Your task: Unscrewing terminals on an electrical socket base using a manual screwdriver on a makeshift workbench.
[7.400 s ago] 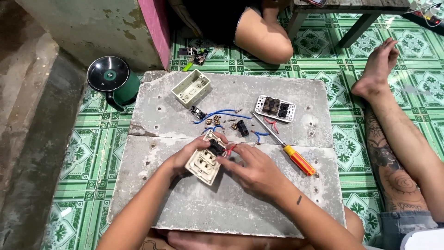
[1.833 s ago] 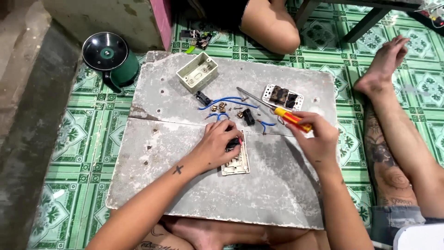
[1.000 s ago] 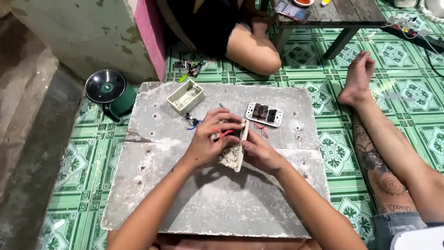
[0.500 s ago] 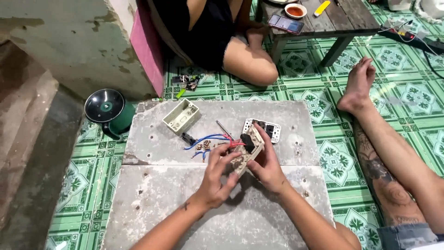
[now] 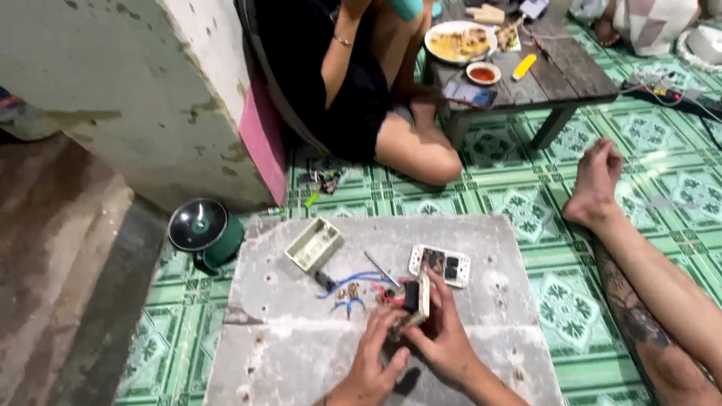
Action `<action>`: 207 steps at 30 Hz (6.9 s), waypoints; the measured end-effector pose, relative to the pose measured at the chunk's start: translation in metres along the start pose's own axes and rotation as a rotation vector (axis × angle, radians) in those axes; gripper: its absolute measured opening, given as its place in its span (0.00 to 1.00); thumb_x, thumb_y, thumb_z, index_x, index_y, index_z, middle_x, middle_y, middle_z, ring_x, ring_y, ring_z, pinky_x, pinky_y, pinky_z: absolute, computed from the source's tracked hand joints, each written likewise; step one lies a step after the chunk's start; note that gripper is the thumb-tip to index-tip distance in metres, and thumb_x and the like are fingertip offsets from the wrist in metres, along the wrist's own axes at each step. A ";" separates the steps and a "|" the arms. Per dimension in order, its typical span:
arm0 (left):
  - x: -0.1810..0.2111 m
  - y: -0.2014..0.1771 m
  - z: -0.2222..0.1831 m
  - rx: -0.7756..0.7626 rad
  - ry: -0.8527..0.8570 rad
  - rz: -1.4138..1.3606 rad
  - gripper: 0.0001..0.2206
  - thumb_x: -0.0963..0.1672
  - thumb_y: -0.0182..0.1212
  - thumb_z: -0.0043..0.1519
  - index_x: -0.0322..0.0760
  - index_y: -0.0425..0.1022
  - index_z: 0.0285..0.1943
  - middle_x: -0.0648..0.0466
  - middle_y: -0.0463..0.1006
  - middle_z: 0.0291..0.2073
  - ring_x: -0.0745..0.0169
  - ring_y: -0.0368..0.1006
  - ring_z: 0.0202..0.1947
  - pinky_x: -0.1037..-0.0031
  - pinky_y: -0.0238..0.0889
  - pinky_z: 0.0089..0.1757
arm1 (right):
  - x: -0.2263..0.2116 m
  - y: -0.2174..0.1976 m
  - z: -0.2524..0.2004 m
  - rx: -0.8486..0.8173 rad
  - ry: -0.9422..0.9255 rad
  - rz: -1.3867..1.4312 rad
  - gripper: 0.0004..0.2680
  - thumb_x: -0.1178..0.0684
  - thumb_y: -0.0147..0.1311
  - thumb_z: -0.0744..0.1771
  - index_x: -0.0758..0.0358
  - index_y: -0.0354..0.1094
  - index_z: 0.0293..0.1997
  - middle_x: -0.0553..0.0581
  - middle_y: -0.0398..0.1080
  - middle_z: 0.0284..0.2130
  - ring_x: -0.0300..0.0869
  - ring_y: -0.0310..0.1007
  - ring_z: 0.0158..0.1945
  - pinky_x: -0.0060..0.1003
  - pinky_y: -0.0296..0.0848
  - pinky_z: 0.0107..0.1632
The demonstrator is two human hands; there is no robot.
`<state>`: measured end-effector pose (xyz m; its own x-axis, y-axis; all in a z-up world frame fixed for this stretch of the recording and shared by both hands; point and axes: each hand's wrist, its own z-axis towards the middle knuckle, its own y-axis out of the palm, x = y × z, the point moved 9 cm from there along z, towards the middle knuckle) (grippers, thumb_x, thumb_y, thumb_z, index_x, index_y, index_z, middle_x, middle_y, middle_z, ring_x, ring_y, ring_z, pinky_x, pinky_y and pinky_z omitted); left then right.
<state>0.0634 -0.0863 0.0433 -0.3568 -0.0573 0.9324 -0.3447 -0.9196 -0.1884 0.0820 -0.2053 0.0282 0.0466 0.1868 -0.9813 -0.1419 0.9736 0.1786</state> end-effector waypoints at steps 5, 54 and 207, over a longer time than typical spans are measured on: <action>-0.036 0.006 -0.005 -0.001 0.051 -0.120 0.25 0.44 0.55 0.59 0.25 0.64 0.65 0.36 0.59 0.68 0.38 0.55 0.70 0.50 0.51 0.64 | 0.001 -0.019 0.007 0.018 -0.253 -0.250 0.37 0.67 0.66 0.58 0.50 0.44 0.72 0.62 0.59 0.69 0.49 0.77 0.59 0.42 0.81 0.58; -0.098 -0.020 -0.001 0.126 -0.388 -0.544 0.11 0.35 0.63 0.53 0.27 0.78 0.45 0.47 0.82 0.38 0.60 0.76 0.39 0.72 0.69 0.48 | -0.036 0.013 -0.007 -0.070 -0.631 -0.758 0.32 0.65 0.67 0.55 0.54 0.59 0.65 0.64 0.64 0.65 0.56 0.70 0.65 0.44 0.76 0.61; -0.068 -0.046 0.018 -0.006 -0.490 -0.413 0.15 0.38 0.51 0.65 0.42 0.67 0.61 0.50 0.77 0.42 0.67 0.70 0.35 0.78 0.65 0.35 | -0.036 0.028 -0.018 -0.164 -0.394 -1.179 0.14 0.51 0.55 0.65 0.58 0.71 0.56 0.55 0.79 0.45 0.49 0.80 0.25 0.41 0.79 0.28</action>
<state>0.1194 -0.0475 -0.0064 0.2440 0.1289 0.9612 -0.3742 -0.9019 0.2160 0.0589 -0.1872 0.0667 0.5165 -0.7319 -0.4445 0.0671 0.5521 -0.8311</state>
